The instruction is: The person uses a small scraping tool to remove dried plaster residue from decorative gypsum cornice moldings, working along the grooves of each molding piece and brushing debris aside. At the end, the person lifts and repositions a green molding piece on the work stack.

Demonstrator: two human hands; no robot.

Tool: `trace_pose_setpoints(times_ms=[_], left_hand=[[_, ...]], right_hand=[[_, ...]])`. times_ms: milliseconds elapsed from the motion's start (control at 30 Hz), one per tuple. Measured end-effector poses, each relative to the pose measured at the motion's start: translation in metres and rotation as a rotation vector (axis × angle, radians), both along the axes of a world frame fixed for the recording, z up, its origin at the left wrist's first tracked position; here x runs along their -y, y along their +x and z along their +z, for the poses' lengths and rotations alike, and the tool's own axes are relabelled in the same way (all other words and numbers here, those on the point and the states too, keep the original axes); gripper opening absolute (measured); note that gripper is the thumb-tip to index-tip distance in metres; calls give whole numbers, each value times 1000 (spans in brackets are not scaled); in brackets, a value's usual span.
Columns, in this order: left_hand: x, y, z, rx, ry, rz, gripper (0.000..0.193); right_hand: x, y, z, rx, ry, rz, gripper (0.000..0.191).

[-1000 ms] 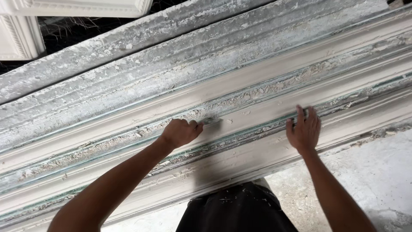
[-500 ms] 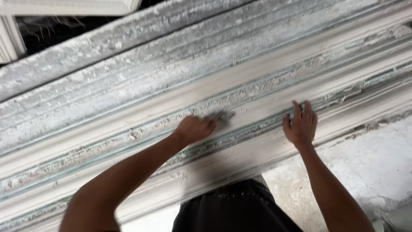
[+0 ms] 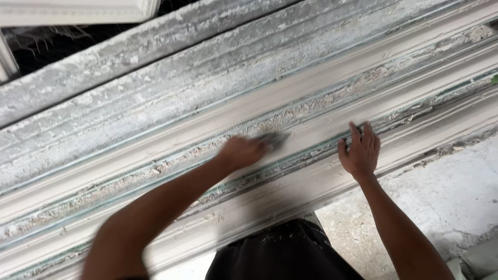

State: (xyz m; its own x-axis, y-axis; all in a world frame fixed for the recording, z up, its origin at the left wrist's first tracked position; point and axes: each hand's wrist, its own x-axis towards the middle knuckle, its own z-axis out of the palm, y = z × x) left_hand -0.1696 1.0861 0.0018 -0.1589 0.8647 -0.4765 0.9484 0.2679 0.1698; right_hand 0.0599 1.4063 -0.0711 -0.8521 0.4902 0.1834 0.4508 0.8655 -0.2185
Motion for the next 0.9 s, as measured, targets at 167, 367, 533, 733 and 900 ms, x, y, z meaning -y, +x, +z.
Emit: trace_pose_setpoints(times_ms=[167,367,533,733,900], left_hand=[[-32,7,-44,-170,335,-27,12],[133,-29,16,-2,46,393,40],[118,-23,7,68,12,641,47],[-58,1,-39,-22,294,406,31],[23,-14,11,70,33,445,40]], right_hand=[[3,2,7,-26,10,54,60],[3,0,2,-32,24,30,60],[4,-2,-1,-49,-7,7,58],[5,1,8,-40,-5,7,58],[5,0,10,-44,41,32,59]])
